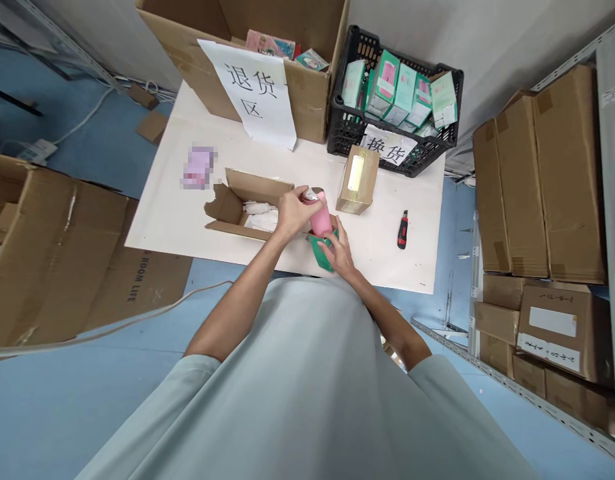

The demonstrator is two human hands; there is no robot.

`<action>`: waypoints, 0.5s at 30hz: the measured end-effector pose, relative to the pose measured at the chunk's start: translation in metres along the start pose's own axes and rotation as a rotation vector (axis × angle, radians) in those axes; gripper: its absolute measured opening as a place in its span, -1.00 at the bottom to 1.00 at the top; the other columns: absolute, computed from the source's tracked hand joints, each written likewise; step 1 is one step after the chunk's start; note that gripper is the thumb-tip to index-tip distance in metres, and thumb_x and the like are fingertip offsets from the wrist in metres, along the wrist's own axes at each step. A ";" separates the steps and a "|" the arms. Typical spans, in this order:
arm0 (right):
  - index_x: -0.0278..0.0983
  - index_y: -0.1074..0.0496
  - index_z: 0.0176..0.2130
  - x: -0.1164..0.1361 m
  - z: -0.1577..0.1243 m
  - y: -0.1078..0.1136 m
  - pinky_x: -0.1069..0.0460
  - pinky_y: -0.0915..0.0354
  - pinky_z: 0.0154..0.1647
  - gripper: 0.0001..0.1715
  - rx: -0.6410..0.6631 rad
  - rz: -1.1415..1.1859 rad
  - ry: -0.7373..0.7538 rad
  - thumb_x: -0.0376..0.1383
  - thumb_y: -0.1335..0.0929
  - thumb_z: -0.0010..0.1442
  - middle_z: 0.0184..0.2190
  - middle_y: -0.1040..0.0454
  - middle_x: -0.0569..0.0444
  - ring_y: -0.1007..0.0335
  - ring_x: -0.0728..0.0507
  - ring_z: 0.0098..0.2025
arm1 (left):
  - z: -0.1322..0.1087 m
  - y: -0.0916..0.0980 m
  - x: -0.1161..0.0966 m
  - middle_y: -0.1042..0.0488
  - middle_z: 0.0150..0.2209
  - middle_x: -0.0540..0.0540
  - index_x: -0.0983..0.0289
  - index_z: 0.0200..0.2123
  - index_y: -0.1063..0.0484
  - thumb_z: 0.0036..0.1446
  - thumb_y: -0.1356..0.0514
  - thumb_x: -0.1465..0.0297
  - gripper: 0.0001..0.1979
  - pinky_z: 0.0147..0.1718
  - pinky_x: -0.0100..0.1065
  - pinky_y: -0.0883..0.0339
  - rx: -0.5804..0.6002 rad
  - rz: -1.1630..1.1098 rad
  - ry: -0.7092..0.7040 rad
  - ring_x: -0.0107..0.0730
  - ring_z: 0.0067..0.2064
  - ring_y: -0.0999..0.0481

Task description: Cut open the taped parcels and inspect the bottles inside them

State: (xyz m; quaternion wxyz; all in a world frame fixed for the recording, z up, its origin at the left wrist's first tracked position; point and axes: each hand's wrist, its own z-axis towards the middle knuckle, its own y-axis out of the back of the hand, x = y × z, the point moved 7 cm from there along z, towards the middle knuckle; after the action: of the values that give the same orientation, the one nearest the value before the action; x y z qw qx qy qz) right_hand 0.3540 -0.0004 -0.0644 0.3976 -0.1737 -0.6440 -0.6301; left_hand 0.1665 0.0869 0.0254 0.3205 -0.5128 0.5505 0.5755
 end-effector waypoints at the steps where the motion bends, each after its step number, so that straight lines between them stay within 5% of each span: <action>1: -0.18 -0.64 0.13 -0.002 -0.001 0.000 -0.41 -0.18 0.69 -0.68 0.013 -0.015 -0.003 -0.07 -0.41 0.58 0.74 -0.01 -0.10 -0.04 -0.38 0.73 | -0.004 -0.005 0.002 -0.63 -0.26 0.07 0.24 -0.18 -0.67 -0.01 -0.52 0.23 -0.67 0.04 -0.23 -0.45 0.017 0.040 0.001 -0.05 -0.05 -0.64; 4: -0.12 -0.63 0.15 -0.008 -0.003 0.004 -0.39 -0.21 0.68 -0.69 0.028 -0.033 -0.007 -0.04 -0.43 0.56 0.72 -0.08 -0.01 -0.05 -0.34 0.73 | -0.015 -0.020 0.008 -0.72 0.02 0.21 0.25 0.07 -0.72 -0.02 -0.51 0.27 -0.47 0.20 -0.13 -0.45 0.094 0.129 -0.043 0.04 0.06 -0.66; 7: -0.11 -0.63 0.15 -0.012 -0.004 0.010 -0.35 -0.20 0.70 -0.68 0.027 -0.013 0.002 -0.05 -0.42 0.56 0.71 -0.10 0.01 -0.03 -0.31 0.74 | -0.024 -0.035 0.013 -0.71 0.14 0.24 0.23 0.08 -0.75 0.01 -0.45 0.33 -0.50 0.27 -0.14 -0.44 0.223 0.175 -0.103 0.04 0.14 -0.66; 15: -0.12 -0.60 0.30 -0.012 -0.015 0.020 -0.31 -0.22 0.69 -0.60 0.108 -0.048 0.070 -0.10 -0.39 0.60 0.71 -0.11 -0.01 -0.02 -0.30 0.74 | -0.028 -0.056 0.023 -0.74 -0.17 0.06 0.15 -0.03 -0.80 -0.06 -0.40 0.34 -0.54 -0.08 -0.23 -0.46 0.544 0.281 -0.151 -0.11 -0.17 -0.64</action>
State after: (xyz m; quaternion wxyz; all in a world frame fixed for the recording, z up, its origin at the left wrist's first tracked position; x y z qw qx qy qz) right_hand 0.3804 -0.0087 -0.0617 0.4136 -0.1145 -0.6667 -0.6094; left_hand 0.2192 0.0662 -0.0096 0.4031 -0.2832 0.7244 0.4822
